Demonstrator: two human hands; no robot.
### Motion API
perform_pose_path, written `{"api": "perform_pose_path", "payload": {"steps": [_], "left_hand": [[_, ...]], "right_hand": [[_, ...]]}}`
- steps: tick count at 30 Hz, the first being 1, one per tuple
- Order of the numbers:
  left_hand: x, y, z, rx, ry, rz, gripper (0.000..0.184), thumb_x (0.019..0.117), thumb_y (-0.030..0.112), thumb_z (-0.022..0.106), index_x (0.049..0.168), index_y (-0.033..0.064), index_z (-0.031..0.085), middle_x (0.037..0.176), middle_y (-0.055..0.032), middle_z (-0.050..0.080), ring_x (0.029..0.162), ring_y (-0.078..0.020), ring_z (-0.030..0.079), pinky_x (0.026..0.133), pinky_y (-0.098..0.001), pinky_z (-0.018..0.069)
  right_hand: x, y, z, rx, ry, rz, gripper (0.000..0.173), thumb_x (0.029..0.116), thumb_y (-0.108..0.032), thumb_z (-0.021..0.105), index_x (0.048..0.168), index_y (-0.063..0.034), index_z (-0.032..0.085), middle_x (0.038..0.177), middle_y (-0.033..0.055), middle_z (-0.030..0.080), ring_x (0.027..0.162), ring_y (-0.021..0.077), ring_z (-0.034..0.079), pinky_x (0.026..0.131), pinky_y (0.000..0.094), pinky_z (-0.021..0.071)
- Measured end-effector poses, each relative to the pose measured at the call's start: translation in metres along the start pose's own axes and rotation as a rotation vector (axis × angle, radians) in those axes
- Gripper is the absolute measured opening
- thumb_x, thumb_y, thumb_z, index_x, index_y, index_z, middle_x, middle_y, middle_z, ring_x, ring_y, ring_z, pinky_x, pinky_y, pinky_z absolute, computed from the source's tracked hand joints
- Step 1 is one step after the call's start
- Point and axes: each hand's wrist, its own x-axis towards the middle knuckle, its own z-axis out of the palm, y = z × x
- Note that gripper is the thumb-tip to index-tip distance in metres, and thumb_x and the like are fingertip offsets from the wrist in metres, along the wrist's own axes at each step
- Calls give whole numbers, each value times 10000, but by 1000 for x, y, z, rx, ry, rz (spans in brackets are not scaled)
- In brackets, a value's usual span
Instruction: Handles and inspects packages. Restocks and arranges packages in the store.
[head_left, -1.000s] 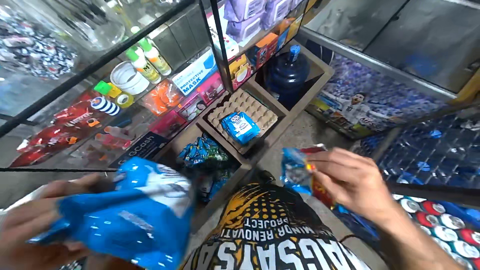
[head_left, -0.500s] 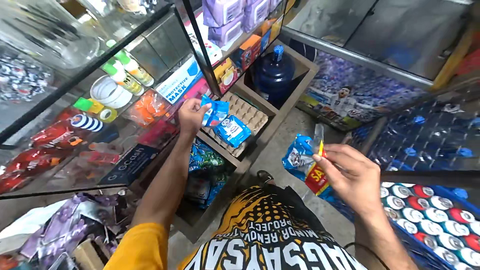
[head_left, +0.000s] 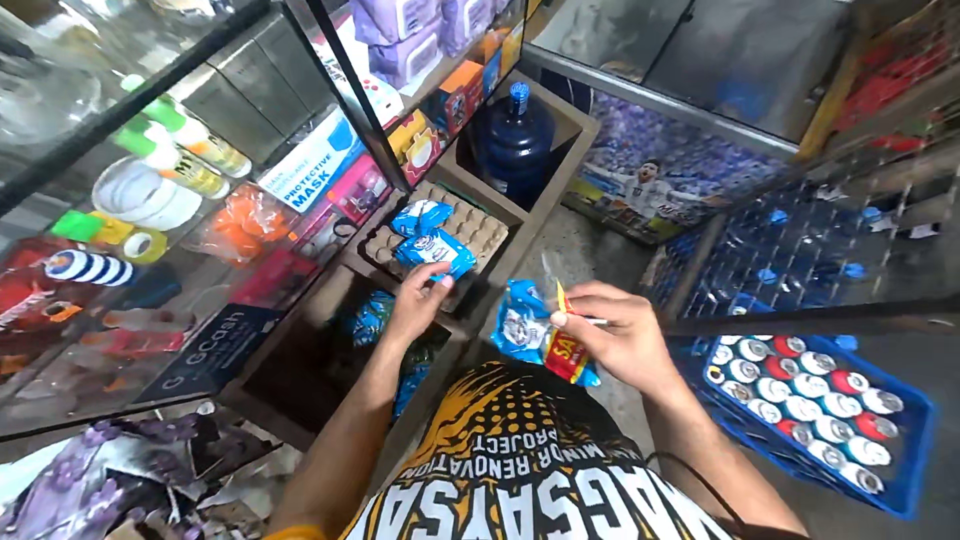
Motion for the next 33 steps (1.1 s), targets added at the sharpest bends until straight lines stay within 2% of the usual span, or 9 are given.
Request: {"api": "perform_pose_path", "payload": {"steps": [4, 8, 12, 14, 17, 21, 24, 29, 33], "left_hand": [[0, 89, -2, -114, -342, 363, 762, 963, 665, 546, 1413, 51, 589, 1409, -73, 609, 1298, -181, 572, 1092, -409, 500], [-3, 124, -4, -179, -299, 364, 295, 990, 320, 659, 965, 43, 759, 964, -34, 709, 912, -116, 670, 807, -310, 592], [-19, 141, -21, -64, -96, 299, 232, 1008, 258, 639, 911, 102, 781, 916, 9, 718, 853, -95, 682, 758, -282, 600], [-25, 146, -30, -10, -54, 294, 205, 1004, 239, 645, 931, 114, 791, 918, 18, 721, 844, -90, 686, 744, -274, 606], [-30, 149, -48, 101, -33, 310, 191, 993, 258, 655, 930, 141, 792, 907, 47, 718, 827, -58, 682, 730, -254, 605], [-35, 157, -71, 274, 11, 302, 217, 994, 323, 632, 930, 192, 792, 920, 90, 715, 824, -10, 669, 716, -226, 587], [-36, 159, -79, 301, 55, 366, 189, 988, 302, 656, 948, 175, 791, 927, 71, 722, 825, -24, 678, 731, -238, 598], [-40, 165, -73, 357, 148, 373, 159, 974, 246, 686, 978, 119, 783, 951, 17, 716, 879, -43, 670, 788, -229, 577], [-43, 167, -63, 491, 220, 366, 198, 981, 253, 675, 1020, 91, 782, 1020, -52, 719, 952, -108, 678, 847, -265, 564]], "right_hand": [[32, -12, 9, 245, -178, -46, 124, 931, -179, 745, 900, -67, 790, 1057, 56, 750, 937, 153, 720, 787, 316, 636], [58, -17, 21, 347, -235, -103, 171, 944, -239, 732, 893, -84, 783, 1101, 60, 721, 915, 150, 698, 746, 302, 624], [73, -13, 27, 365, -291, -67, 768, 991, -761, 304, 1051, -133, 743, 1202, 55, 677, 924, 144, 673, 669, 304, 586], [78, -17, 25, 294, -274, -65, 884, 995, -765, 179, 1284, -93, 675, 1247, 74, 681, 1025, 174, 685, 816, 365, 609], [83, -23, 7, 34, -266, -123, 622, 1059, -568, 416, 1414, -97, 616, 1228, 40, 645, 1011, 128, 654, 834, 324, 598], [84, -32, -5, -247, -446, -106, 630, 895, -512, 747, 1433, -211, 615, 1114, -44, 677, 927, 75, 650, 777, 307, 592], [84, -32, 12, -258, -447, -111, 609, 892, -507, 757, 1406, -209, 625, 1041, -78, 699, 1019, 95, 646, 956, 403, 553], [87, -32, 31, -89, -412, -4, 331, 897, -473, 744, 992, -163, 678, 1047, -25, 651, 1036, 113, 622, 875, 350, 558], [90, -23, 35, 438, -461, 253, 556, 996, -630, 502, 1107, -103, 641, 889, -16, 680, 798, 57, 648, 741, 261, 561]]}}
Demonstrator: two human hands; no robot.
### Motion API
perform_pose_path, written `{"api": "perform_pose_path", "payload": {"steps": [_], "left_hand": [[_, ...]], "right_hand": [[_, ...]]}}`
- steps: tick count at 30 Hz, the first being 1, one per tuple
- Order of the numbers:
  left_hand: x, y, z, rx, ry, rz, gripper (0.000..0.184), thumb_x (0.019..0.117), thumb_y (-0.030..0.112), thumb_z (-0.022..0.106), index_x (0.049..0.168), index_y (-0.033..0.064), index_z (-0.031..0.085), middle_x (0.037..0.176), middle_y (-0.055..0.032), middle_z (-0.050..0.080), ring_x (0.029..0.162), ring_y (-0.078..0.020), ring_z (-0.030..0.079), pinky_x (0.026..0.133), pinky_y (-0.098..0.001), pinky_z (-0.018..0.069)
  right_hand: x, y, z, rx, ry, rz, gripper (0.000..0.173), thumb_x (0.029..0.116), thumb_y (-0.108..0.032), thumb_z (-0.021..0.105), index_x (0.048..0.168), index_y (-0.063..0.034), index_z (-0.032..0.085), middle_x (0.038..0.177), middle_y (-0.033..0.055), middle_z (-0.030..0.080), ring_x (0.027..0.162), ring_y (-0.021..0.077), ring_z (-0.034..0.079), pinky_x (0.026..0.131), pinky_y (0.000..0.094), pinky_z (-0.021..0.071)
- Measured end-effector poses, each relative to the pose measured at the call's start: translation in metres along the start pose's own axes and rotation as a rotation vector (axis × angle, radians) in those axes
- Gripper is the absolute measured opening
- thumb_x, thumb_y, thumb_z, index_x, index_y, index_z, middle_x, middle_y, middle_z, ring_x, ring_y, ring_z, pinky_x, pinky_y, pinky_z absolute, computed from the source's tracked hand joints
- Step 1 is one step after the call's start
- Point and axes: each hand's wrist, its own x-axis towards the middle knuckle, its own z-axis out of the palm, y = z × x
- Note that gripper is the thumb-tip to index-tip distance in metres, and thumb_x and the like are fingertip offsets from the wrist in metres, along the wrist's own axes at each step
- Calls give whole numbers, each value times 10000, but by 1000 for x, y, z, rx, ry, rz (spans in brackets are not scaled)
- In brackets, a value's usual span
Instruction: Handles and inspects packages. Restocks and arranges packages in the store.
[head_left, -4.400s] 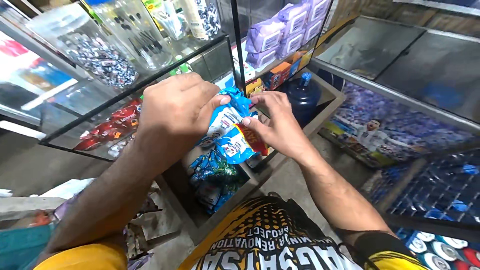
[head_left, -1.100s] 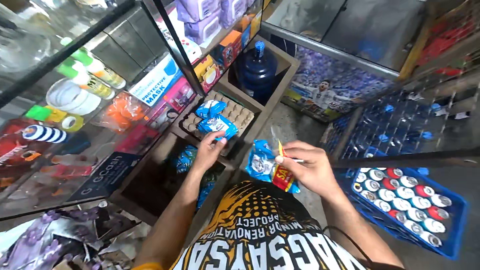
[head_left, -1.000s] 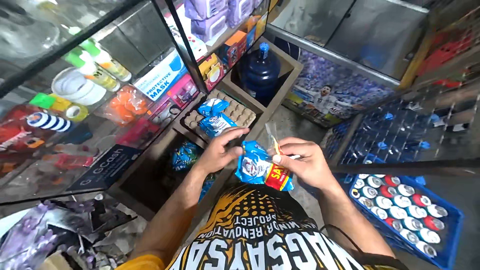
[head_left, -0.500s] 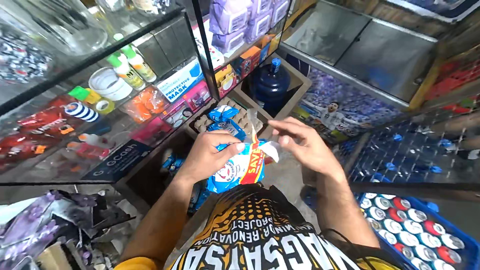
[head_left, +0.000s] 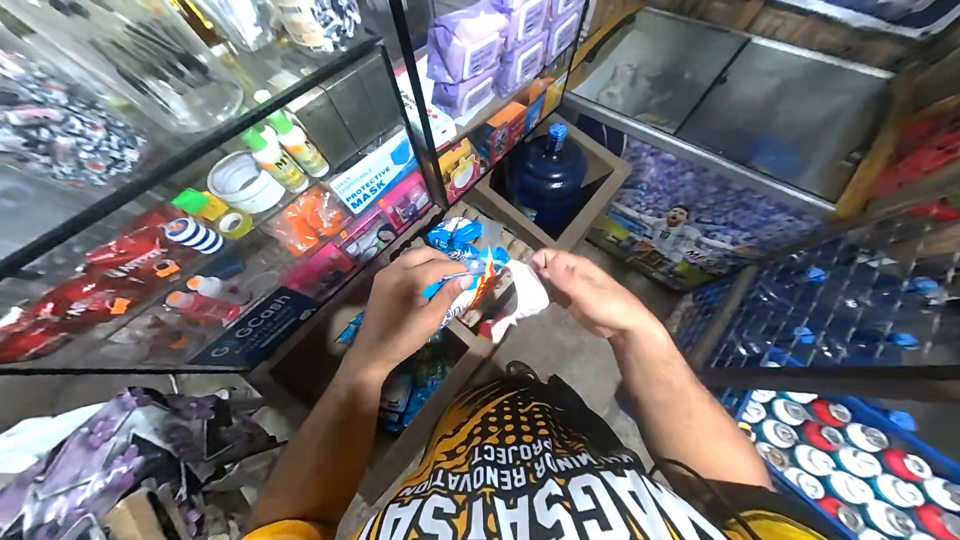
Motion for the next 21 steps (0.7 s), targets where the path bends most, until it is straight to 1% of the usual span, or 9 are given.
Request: {"api": "perform_pose_path", "payload": {"steps": [2, 4, 6, 8, 12, 14, 17, 19, 21], "left_hand": [[-1, -4, 5, 63, 36, 56, 202, 981, 237, 673, 1038, 78, 784, 1040, -92, 726, 983, -160, 685, 874, -300, 556], [-3, -18, 10, 74, 70, 164, 158, 986, 208, 681, 1053, 105, 782, 1043, -55, 711, 1007, -146, 661, 899, -303, 554], [-2, -28, 15, 84, 81, 300, 120, 977, 161, 685, 1030, 104, 776, 1027, -57, 709, 1013, -170, 655, 915, -339, 550], [-2, -32, 18, 137, 44, 417, 131, 988, 130, 663, 1049, 100, 775, 1019, -82, 709, 1016, -219, 660, 926, -387, 542], [2, -40, 23, 180, -36, 605, 161, 978, 54, 639, 1078, 81, 762, 1049, -126, 718, 1039, -278, 680, 932, -431, 554], [6, -42, 25, 183, -56, 650, 162, 976, 44, 640, 1079, 79, 760, 1069, -122, 720, 1048, -272, 681, 942, -425, 552], [10, -43, 32, 168, -41, 672, 168, 969, 35, 651, 1090, 81, 759, 1083, -122, 718, 1060, -271, 678, 945, -426, 552], [13, -42, 38, 147, -14, 671, 167, 963, 29, 659, 1085, 82, 761, 1076, -123, 715, 1063, -272, 676, 952, -430, 552], [16, -41, 41, 118, -14, 653, 168, 960, 37, 665, 1080, 95, 768, 1068, -118, 711, 1072, -268, 670, 959, -421, 549]], "right_hand": [[3, 0, 5, 234, 26, 170, 712, 1028, -691, 271, 1109, -81, 628, 872, 19, 704, 774, 90, 687, 712, 274, 589], [6, -1, 7, 464, -27, 327, 810, 996, -752, 183, 1105, -86, 631, 905, 69, 716, 809, 143, 711, 718, 320, 616], [8, 5, 6, 628, -139, 427, 894, 913, -860, 186, 1071, -124, 669, 832, 43, 666, 729, 134, 670, 644, 324, 603], [8, 7, 6, 708, -263, 480, 961, 847, -928, 185, 1101, -145, 680, 780, 8, 608, 632, 94, 610, 519, 242, 528], [4, 0, 10, 536, -321, 511, 905, 850, -915, 267, 1161, -147, 634, 1000, 49, 691, 772, 105, 686, 487, 192, 504], [2, -5, 16, 444, -301, 503, 787, 932, -824, 309, 1188, -147, 616, 1030, 40, 685, 813, 101, 681, 535, 191, 513], [-2, -5, 24, 440, -177, 513, 408, 1085, -456, 455, 1213, -101, 610, 960, 38, 681, 727, 84, 663, 553, 194, 538], [-4, -5, 28, 495, -93, 540, 225, 1068, -292, 547, 1146, -100, 634, 858, 10, 653, 654, 63, 623, 552, 192, 534], [-7, -5, 30, 560, -63, 535, 123, 1051, -227, 563, 1039, -119, 621, 783, -27, 572, 619, 42, 563, 554, 180, 511]]}}
